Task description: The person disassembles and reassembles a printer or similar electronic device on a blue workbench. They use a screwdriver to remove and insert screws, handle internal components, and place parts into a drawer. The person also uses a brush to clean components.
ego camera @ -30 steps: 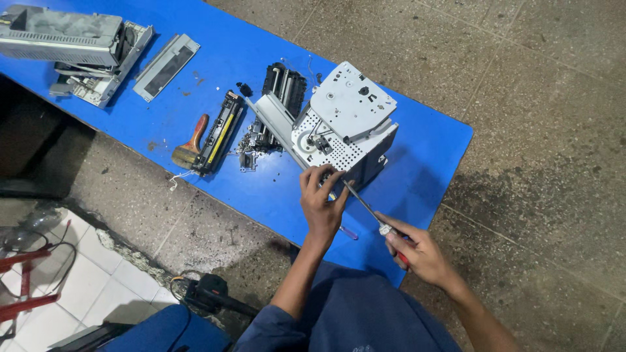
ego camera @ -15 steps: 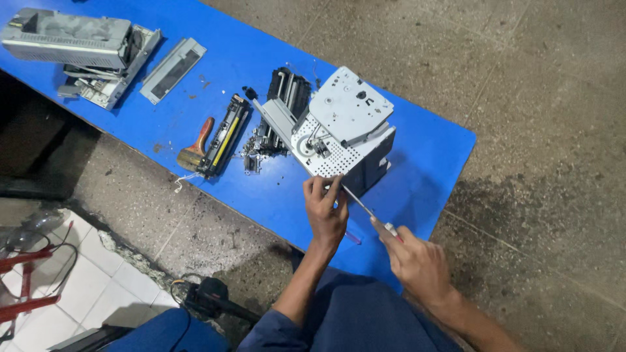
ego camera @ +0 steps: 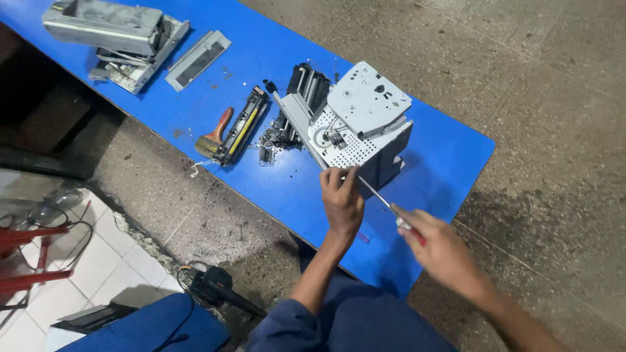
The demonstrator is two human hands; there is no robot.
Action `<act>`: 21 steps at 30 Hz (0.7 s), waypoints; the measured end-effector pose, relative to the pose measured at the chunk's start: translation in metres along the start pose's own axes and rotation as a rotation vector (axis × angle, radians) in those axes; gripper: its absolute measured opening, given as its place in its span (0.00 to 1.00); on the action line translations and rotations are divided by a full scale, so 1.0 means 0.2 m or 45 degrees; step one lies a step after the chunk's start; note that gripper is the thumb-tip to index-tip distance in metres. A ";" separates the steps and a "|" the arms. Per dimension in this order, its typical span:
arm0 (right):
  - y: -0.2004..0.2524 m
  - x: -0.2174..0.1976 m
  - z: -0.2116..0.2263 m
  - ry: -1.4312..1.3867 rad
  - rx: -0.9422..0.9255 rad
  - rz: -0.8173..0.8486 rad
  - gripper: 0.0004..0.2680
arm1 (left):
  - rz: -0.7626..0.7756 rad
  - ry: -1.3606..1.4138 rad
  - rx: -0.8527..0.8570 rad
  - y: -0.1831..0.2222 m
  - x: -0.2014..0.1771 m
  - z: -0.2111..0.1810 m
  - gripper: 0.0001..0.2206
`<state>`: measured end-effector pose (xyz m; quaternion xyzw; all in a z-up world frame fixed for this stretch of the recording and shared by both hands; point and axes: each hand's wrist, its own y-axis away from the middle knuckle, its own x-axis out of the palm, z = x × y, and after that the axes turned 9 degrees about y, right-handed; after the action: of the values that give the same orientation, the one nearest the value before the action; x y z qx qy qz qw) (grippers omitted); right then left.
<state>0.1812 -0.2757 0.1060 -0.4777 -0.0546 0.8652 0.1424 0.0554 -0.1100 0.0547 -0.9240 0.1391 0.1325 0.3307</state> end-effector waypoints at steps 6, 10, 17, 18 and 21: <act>0.02 0.03 0.11 0.379 0.282 0.221 0.21 | -0.004 -0.039 0.020 0.01 0.00 0.00 0.20; 0.00 0.02 -0.07 -0.459 0.544 0.301 0.22 | 0.057 -0.037 0.037 0.01 -0.03 0.03 0.22; 0.10 0.13 -0.43 -1.464 1.070 0.512 0.23 | 0.055 0.038 0.029 0.04 0.02 0.05 0.18; 0.12 0.18 -0.49 -1.480 1.055 0.506 0.22 | 0.046 0.030 0.023 0.05 0.01 0.06 0.18; 0.18 0.33 -0.66 0.180 0.501 0.763 0.27 | 0.032 0.037 0.015 0.05 0.01 0.06 0.19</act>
<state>0.2512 -0.2966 -0.0266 -0.4944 0.2651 0.8274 -0.0248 0.0521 -0.1107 0.0390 -0.9220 0.1563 0.1225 0.3325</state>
